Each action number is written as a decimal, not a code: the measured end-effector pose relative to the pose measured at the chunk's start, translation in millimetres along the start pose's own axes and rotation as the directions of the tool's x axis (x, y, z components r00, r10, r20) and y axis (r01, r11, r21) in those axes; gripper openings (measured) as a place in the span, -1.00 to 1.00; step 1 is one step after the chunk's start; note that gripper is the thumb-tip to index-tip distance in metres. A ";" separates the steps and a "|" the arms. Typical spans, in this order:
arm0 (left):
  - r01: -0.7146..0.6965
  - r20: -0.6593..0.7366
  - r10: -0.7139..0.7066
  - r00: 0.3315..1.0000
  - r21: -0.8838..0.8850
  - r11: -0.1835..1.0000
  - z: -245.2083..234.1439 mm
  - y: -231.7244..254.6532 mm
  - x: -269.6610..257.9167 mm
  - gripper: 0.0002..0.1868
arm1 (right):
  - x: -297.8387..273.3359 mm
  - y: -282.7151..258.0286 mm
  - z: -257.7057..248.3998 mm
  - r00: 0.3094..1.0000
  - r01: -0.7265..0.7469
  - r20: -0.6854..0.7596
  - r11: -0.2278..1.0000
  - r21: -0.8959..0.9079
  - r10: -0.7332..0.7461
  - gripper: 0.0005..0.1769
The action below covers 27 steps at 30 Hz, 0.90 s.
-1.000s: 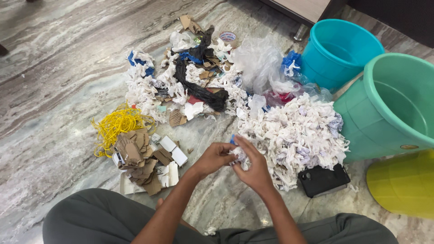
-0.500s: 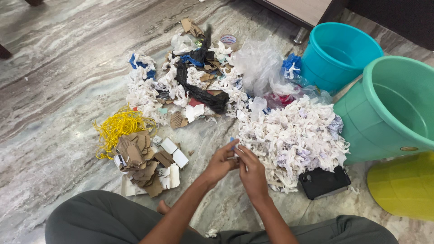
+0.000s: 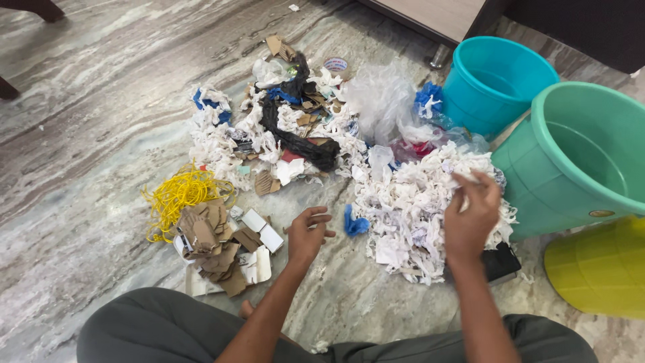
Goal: The person sits on the floor and sorts a pile of mixed waste by hand. They separate shredded paper, cardboard pieces, plastic bags, and yellow plastic ties into distinct piles on the floor.
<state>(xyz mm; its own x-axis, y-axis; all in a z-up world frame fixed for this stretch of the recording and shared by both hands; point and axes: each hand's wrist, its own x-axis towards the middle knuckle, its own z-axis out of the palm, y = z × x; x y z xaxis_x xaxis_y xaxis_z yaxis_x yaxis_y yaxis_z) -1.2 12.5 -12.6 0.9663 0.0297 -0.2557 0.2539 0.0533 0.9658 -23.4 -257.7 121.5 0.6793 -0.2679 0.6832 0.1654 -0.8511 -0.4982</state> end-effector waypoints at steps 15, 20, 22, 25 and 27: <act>-0.304 0.038 0.363 0.931 0.631 0.714 28.4 25.5 -38.2 -0.24 | -2.4 81.3 36.1 0.897 0.171 0.442 0.934 -0.315 -0.016 -0.21; -0.129 -0.035 0.209 0.977 0.683 0.719 48.6 30.9 -29.7 0.02 | -9.5 80.3 36.9 0.878 0.224 0.476 0.913 -0.342 -0.037 -0.22; -0.189 -0.069 0.318 0.946 0.680 0.709 52.3 28.1 -24.6 -0.09 | -11.2 81.0 33.8 0.885 0.197 0.464 0.927 -0.318 -0.029 -0.22; -0.176 -0.113 0.340 0.934 0.682 0.710 57.0 20.0 -15.2 -0.36 | -15.9 83.1 27.7 0.898 0.196 0.436 0.940 -0.280 -0.058 -0.22; -0.159 -0.117 0.324 0.939 0.689 0.707 57.1 14.3 -7.5 -0.53 | -16.1 84.0 26.7 0.905 0.207 0.418 0.942 -0.265 -0.081 -0.21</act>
<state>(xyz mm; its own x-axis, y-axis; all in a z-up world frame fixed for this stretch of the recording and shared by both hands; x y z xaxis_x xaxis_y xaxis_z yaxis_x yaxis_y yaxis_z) -2.4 -43.9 5.7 0.9845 0.1616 0.0682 0.0551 -0.6545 0.7541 -1.4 -312.8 54.4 0.9001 0.0158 0.4354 0.1073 -0.9766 -0.1865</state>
